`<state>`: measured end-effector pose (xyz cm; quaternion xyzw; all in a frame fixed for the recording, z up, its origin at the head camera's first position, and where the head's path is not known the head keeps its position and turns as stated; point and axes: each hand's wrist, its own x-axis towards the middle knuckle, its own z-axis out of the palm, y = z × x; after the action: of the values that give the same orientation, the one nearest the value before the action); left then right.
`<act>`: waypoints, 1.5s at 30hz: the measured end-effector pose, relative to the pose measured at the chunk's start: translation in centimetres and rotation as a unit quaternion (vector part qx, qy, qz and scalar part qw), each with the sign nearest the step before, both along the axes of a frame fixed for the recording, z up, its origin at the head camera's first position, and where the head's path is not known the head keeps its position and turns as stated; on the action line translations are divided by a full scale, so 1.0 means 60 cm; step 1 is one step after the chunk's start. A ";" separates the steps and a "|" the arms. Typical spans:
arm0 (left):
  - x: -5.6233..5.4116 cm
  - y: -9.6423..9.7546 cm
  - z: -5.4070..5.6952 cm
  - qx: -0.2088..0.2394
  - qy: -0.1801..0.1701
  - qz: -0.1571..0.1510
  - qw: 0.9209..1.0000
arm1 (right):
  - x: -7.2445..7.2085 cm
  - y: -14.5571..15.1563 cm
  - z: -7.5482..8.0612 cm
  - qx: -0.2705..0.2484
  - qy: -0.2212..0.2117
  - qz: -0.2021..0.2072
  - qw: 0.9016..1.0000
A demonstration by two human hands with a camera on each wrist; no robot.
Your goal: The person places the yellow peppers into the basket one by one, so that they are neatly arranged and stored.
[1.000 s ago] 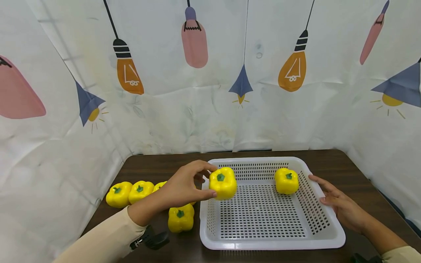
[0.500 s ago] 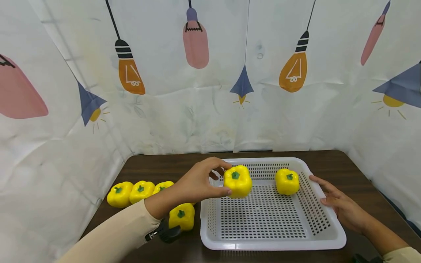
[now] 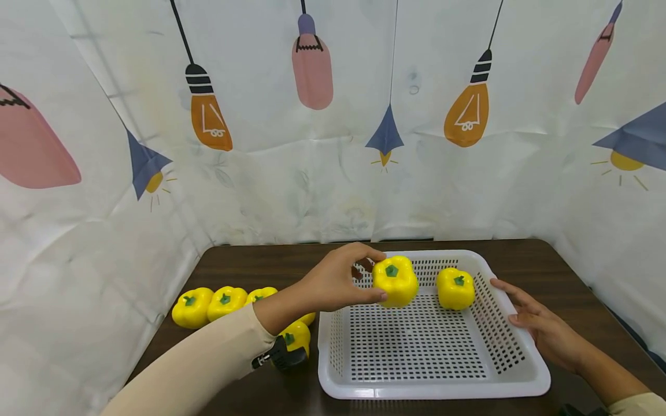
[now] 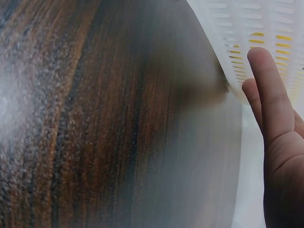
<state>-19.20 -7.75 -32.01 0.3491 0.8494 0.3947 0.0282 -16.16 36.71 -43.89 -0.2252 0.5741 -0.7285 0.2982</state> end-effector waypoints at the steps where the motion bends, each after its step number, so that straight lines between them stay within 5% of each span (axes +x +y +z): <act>1: 0.000 0.003 0.001 0.001 -0.003 0.000 1.000 | 0.000 0.000 0.000 0.000 0.000 0.000 1.000; 23: -0.007 0.082 -0.011 -0.014 -0.035 -0.036 0.999 | 0.002 -0.001 0.002 0.007 -0.006 -0.006 1.000; 45: -0.020 0.160 -0.048 -0.067 -0.047 -0.041 0.996 | 0.003 0.002 0.003 0.029 0.000 -0.020 0.999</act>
<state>-20.40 1.85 -34.88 0.3621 0.8567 0.3513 0.1073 -16.00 36.82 -43.71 -0.2048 0.5990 -0.7178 0.2898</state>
